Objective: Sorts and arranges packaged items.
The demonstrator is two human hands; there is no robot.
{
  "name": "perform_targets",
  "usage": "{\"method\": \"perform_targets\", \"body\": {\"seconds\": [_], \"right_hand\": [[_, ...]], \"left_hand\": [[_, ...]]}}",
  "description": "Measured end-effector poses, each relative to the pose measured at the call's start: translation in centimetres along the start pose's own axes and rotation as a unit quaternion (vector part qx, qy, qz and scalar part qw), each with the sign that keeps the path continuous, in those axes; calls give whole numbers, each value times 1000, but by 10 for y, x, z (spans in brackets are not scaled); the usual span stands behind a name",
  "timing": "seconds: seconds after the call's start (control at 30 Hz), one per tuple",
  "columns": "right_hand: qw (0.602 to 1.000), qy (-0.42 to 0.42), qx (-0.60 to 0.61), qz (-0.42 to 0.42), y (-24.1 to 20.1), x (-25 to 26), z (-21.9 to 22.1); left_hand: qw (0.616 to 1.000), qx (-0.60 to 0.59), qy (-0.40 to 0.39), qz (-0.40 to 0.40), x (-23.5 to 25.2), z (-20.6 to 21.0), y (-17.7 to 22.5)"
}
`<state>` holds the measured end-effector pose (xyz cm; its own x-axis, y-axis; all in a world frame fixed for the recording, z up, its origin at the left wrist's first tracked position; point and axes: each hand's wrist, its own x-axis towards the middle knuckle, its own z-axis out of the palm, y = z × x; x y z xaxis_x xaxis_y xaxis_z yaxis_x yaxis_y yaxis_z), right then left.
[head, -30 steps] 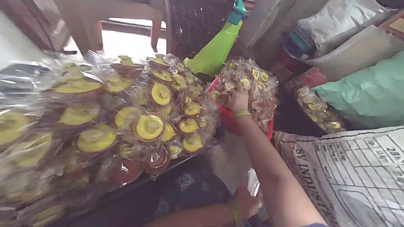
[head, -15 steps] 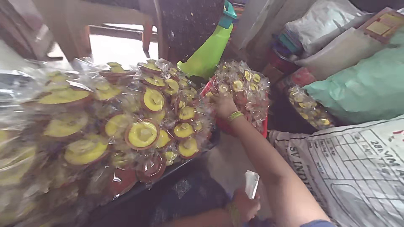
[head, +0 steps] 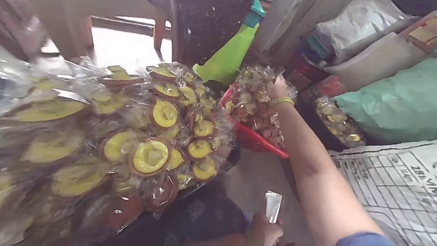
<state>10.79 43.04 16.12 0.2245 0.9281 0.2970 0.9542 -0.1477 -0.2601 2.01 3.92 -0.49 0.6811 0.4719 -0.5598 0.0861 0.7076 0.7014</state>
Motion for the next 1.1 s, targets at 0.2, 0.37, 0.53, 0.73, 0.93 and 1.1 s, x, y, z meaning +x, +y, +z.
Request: {"method": "perform_targets", "body": {"seconds": [0.2, 0.37, 0.53, 0.73, 0.93, 1.1], "right_hand": [[960, 200, 198, 1, 19, -20, -15], [940, 185, 276, -81, 3, -54, -15], [933, 71, 352, -22, -32, -79, 18], [986, -70, 125, 84, -45, -81, 41], [989, -3, -66, -131, -49, -71, 38], [917, -176, -202, -296, -45, -84, 75]], "left_hand": [[999, -26, -10, 25, -6, 2, -2], [1000, 16, -10, 14, -5, 6, -2], [1000, 19, -13, 20, -6, 5, -2], [998, -36, -2, 54, -14, 3, -3], [996, -50, -10, 68, -10, 3, -5], [999, -20, -12, 47, -5, 2, -4]]}}
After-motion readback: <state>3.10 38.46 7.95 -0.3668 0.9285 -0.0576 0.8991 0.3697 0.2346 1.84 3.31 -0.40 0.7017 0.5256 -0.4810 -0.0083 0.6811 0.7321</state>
